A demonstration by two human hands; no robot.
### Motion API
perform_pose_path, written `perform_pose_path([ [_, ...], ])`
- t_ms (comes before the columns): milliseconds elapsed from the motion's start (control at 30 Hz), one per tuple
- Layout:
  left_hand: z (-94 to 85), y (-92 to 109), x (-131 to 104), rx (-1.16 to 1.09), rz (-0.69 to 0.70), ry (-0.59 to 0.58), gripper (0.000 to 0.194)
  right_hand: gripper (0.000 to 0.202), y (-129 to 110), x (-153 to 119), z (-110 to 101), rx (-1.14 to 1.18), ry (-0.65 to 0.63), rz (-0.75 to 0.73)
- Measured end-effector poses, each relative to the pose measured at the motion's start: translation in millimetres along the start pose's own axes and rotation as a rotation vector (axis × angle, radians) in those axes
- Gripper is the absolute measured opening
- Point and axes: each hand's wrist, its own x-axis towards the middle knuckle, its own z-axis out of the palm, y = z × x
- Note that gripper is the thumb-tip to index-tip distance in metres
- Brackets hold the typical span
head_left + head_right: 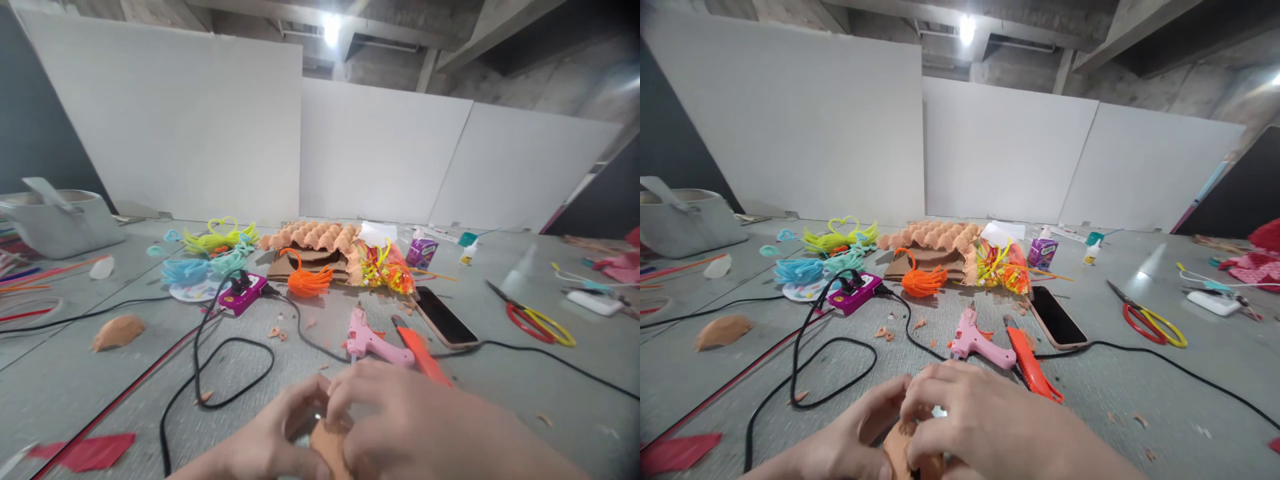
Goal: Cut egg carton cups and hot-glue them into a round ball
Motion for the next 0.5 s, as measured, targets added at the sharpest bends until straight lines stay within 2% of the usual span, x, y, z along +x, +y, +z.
perform_pose_path([
  [100, 1.5, 1.4, 0.8, 0.011, 0.014, 0.021, 0.044, 0.006, 0.8, 1.6, 3.9, -0.013, 0.009, 0.031],
  [300, 2.6, 4.5, 2.9, -0.042, -0.051, 0.038, 0.042, 0.005, 3.1, 3.6, 17.9, -0.041, 0.042, 0.084],
  [500, 2.5, 5.8, 3.7, -0.130, -0.062, 0.098, 0.047, 0.007, 1.7, -2.9, 12.6, 0.008, 0.118, 0.110],
])
